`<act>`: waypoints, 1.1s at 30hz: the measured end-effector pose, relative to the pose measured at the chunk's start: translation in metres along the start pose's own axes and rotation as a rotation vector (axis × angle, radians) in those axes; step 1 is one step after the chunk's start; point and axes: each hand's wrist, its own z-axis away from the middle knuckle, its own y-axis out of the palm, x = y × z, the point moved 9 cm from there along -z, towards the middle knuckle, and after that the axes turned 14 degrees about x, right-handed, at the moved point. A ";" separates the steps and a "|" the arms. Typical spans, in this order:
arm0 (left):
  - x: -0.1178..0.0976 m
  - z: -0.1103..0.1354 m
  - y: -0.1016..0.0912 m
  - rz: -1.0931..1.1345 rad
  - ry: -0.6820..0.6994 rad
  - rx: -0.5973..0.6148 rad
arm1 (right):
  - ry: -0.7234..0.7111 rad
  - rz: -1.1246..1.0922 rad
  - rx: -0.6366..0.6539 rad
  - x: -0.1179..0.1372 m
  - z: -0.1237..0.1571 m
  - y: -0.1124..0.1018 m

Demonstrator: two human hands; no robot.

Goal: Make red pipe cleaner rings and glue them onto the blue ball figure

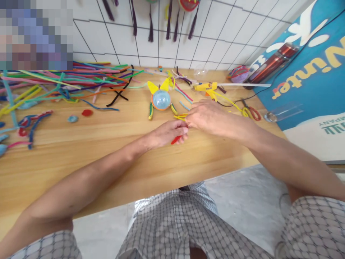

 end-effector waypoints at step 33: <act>0.002 0.011 -0.004 -0.062 0.100 -0.288 | 0.143 -0.548 -0.399 -0.009 0.029 0.037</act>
